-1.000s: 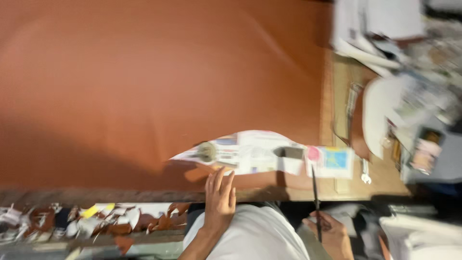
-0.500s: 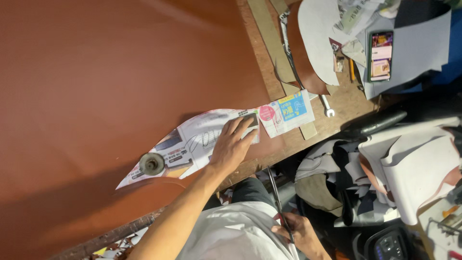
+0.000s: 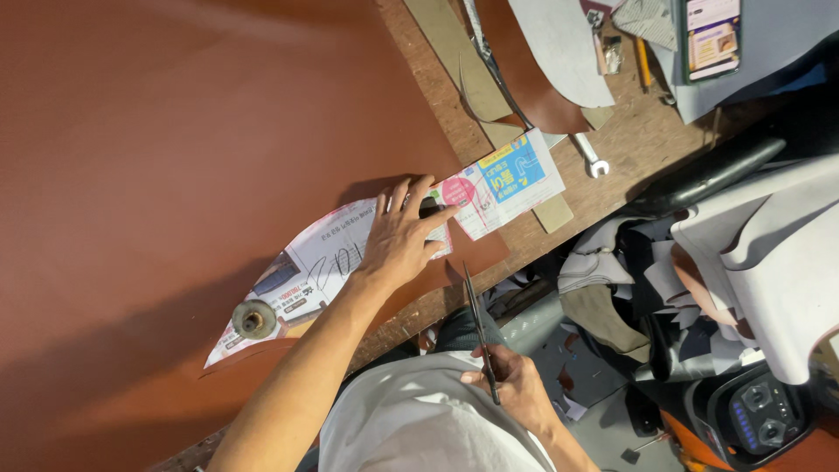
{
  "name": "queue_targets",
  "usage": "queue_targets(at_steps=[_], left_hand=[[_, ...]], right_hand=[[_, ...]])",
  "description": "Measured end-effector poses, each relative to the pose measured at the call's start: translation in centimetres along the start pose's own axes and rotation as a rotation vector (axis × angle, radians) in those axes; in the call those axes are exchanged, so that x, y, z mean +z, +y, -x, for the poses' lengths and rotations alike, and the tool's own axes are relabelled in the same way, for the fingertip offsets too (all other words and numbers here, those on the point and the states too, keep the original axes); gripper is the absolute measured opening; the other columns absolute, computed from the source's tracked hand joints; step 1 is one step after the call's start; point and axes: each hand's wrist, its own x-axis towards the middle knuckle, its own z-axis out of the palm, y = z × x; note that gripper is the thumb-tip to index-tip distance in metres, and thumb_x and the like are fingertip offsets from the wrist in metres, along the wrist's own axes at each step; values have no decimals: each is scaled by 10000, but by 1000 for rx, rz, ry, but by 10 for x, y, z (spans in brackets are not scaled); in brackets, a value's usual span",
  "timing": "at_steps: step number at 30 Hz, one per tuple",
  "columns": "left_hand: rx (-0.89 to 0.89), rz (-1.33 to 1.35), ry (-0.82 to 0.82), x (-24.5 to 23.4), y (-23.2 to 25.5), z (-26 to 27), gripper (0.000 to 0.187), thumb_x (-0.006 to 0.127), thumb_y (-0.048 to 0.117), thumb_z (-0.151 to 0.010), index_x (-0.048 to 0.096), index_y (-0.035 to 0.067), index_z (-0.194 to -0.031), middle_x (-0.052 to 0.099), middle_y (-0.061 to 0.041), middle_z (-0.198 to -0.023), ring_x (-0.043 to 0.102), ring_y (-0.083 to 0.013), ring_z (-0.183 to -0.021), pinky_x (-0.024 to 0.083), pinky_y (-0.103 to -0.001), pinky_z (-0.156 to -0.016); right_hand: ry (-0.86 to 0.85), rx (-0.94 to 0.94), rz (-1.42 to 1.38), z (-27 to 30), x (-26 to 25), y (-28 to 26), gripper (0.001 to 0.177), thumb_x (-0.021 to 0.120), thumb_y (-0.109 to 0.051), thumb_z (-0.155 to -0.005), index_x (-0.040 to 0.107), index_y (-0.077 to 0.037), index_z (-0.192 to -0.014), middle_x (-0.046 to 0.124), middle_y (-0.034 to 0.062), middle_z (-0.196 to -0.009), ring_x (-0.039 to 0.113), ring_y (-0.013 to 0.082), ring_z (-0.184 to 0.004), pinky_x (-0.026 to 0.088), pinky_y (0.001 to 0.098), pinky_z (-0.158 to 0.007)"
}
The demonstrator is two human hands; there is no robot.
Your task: The person positions a paper template onto a large piece of brown fabric and cuts the fabric around the template using shears.
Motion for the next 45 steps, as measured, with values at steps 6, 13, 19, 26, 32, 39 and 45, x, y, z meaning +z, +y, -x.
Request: queue_targets(at_steps=[6, 13, 19, 26, 32, 39, 45], left_hand=[[-31, 6, -2, -1, 4, -2, 600, 870, 284, -730, 707, 282, -1307, 328, -111, -1587, 302, -378, -1431, 259, -611, -1161], [-19, 9, 20, -2, 4, -2, 598, 874, 277, -725, 713, 272, -1301, 331, -109, -1582, 305, -376, -1439, 262, -603, -1170], [-9, -6, 25, -1, 3, -2, 591, 874, 275, -728, 714, 275, -1297, 348, -108, -1567, 327, -363, -1422, 274, -595, -1170], [-21, -1, 7, 0, 3, -2, 617, 873, 276, -735, 696, 287, -1327, 361, -110, -1546, 354, -380, -1392, 286, -601, -1157], [-14, -1, 25, -1, 4, -3, 614, 875, 278, -723, 700, 286, -1311, 371, -120, -1542, 359, -391, -1381, 289, -600, -1145], [-8, 3, 21, 1, 3, -3, 614, 868, 282, -732, 701, 290, -1324, 383, -121, -1536, 365, -383, -1382, 296, -575, -1149], [8, -3, 38, -1, 4, -3, 603, 870, 274, -724, 707, 280, -1304, 380, -129, -1541, 359, -391, -1382, 295, -578, -1140]], right_hand=[[7, 41, 38, -4, 2, -1, 498, 909, -290, -739, 697, 12, -1074, 446, -31, -622, 402, 102, -595, 352, 289, -555], [23, 32, 56, -5, 3, -2, 497, 917, -281, -724, 698, -6, -1077, 456, -42, -622, 412, 95, -594, 366, 282, -559], [14, 39, 62, -5, 2, -7, 500, 915, -288, -722, 699, -3, -1071, 461, -36, -619, 416, 100, -589, 366, 286, -557], [20, 11, 81, -6, 3, -7, 511, 918, -310, -722, 697, 5, -1059, 460, -33, -619, 418, 102, -593, 365, 296, -552], [16, 49, 16, -3, 2, -19, 512, 907, -283, -719, 685, -1, -1084, 527, -18, -626, 478, 103, -592, 404, 292, -558], [8, 27, -83, -3, 4, -15, 471, 892, -241, -745, 665, 21, -1065, 582, -10, -672, 501, 95, -624, 420, 287, -574], [25, 92, 21, -4, 4, -20, 468, 911, -219, -745, 685, 10, -1084, 538, 37, -671, 470, 126, -618, 396, 309, -579]])
